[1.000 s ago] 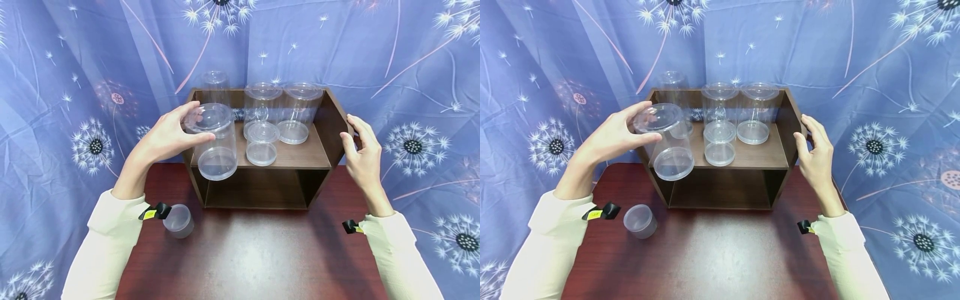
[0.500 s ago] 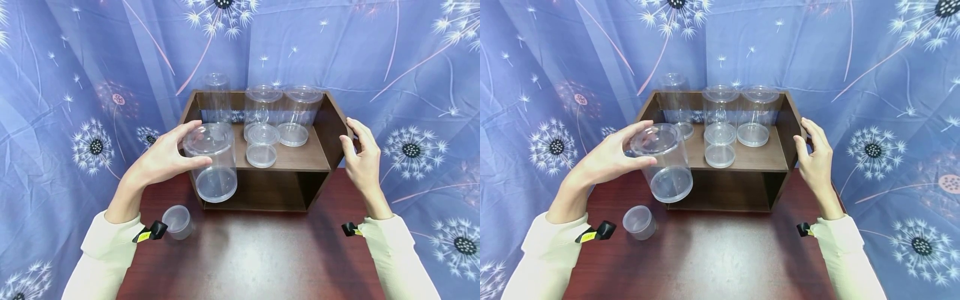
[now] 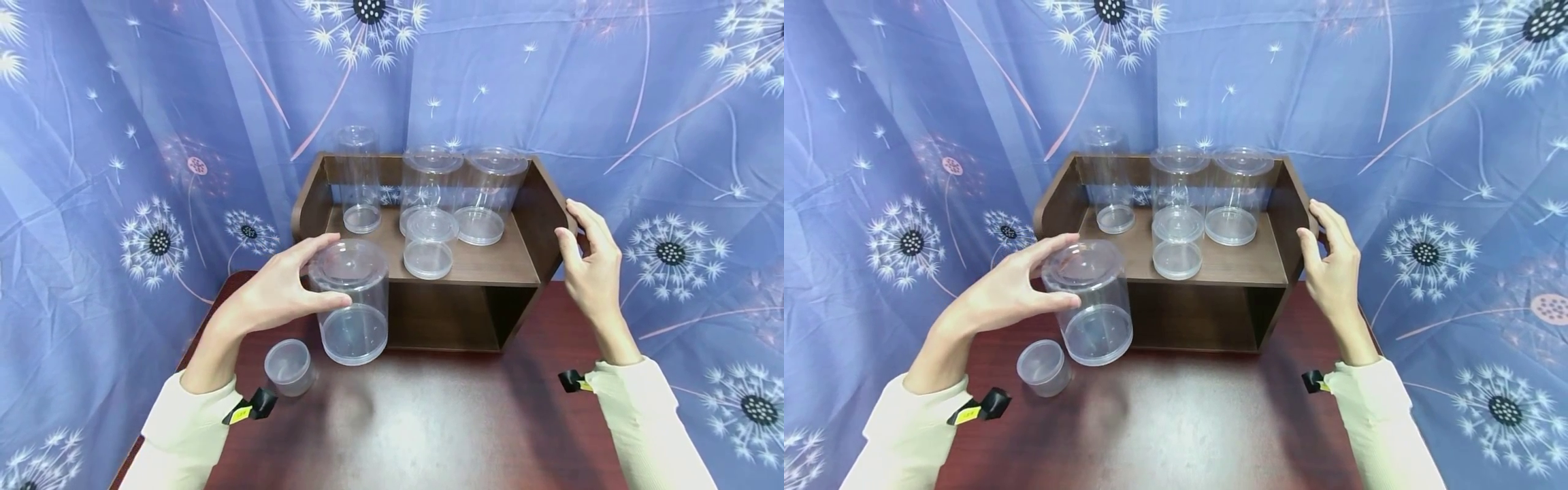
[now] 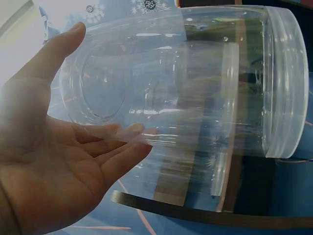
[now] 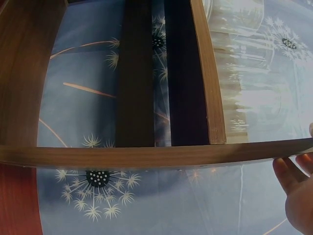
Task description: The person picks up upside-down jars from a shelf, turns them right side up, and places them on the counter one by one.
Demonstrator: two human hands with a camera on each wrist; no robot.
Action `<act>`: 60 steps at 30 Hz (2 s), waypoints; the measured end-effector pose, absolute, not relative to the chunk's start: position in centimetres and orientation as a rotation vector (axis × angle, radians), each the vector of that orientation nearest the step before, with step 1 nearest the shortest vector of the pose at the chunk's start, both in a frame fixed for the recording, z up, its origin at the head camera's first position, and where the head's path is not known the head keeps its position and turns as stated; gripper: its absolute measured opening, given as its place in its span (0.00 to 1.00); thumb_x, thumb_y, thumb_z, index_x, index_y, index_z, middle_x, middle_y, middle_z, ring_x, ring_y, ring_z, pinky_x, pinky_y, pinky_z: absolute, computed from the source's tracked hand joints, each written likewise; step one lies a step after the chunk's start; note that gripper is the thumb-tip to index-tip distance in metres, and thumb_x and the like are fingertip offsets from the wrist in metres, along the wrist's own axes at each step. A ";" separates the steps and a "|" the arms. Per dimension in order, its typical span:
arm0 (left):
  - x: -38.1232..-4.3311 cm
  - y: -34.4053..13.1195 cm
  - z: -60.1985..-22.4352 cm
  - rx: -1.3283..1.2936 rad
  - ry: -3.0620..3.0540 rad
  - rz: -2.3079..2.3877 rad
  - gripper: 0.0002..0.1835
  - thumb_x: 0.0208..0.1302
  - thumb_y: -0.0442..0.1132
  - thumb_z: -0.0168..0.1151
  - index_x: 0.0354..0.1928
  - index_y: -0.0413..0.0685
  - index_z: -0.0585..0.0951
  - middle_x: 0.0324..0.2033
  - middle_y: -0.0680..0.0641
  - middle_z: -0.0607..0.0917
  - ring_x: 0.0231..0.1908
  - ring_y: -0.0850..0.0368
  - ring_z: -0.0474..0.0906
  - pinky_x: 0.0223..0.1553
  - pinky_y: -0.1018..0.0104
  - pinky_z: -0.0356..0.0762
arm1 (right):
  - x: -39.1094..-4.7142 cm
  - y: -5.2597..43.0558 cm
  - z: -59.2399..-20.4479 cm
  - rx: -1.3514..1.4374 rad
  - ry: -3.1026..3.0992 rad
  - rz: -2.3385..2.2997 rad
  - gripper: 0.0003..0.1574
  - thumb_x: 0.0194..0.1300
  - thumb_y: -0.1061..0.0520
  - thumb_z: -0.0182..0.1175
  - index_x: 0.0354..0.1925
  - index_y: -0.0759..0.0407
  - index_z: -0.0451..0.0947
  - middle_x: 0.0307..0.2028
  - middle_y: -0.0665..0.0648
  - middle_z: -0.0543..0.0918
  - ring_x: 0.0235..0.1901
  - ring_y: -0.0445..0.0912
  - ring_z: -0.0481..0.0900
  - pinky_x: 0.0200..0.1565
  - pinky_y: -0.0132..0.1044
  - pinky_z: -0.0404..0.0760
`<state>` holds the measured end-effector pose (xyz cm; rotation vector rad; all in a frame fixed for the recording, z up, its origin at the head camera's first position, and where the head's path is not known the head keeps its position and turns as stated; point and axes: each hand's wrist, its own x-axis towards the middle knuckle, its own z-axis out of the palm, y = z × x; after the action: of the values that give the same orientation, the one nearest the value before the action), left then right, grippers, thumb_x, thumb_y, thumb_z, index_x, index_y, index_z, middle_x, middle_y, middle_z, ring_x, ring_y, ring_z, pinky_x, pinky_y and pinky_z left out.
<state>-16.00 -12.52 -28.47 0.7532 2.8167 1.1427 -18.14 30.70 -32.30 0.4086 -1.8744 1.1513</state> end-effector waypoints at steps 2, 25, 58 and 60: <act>-15.7 -12.4 -29.0 0.749 2.798 1.161 0.53 0.53 0.56 0.80 0.78 0.51 0.65 0.70 0.48 0.72 0.61 0.51 0.75 0.63 0.48 0.71 | -18.1 30.7 -32.4 0.408 -1.877 1.144 0.24 0.67 0.79 0.58 0.61 0.79 0.76 0.61 0.75 0.78 0.58 0.45 0.78 0.55 0.25 0.76; -14.5 -10.7 -33.8 0.813 2.656 1.443 0.52 0.50 0.42 0.83 0.75 0.36 0.66 0.64 0.42 0.79 0.62 0.47 0.78 0.66 0.51 0.73 | -18.1 30.4 -32.3 0.364 -1.872 1.167 0.24 0.69 0.76 0.58 0.62 0.76 0.77 0.62 0.72 0.78 0.56 0.42 0.79 0.53 0.24 0.76; -13.9 -8.7 -42.1 0.669 2.420 1.855 0.51 0.55 0.34 0.80 0.78 0.39 0.61 0.70 0.43 0.74 0.71 0.48 0.68 0.71 0.54 0.63 | -15.2 32.1 -40.7 0.218 -1.473 1.606 0.18 0.66 0.75 0.56 0.54 0.82 0.75 0.45 0.62 0.83 0.49 0.50 0.80 0.57 0.33 0.75; -13.8 -8.8 -42.7 0.642 2.389 1.889 0.51 0.56 0.34 0.79 0.78 0.40 0.60 0.70 0.43 0.74 0.71 0.47 0.68 0.72 0.54 0.62 | -14.7 32.3 -42.8 0.257 -1.493 1.642 0.18 0.66 0.77 0.56 0.54 0.85 0.73 0.45 0.62 0.83 0.48 0.50 0.80 0.55 0.31 0.76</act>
<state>-13.76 -8.84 -42.66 0.6424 2.3887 1.8889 -14.67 32.31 -42.80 0.2573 -1.4928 1.6425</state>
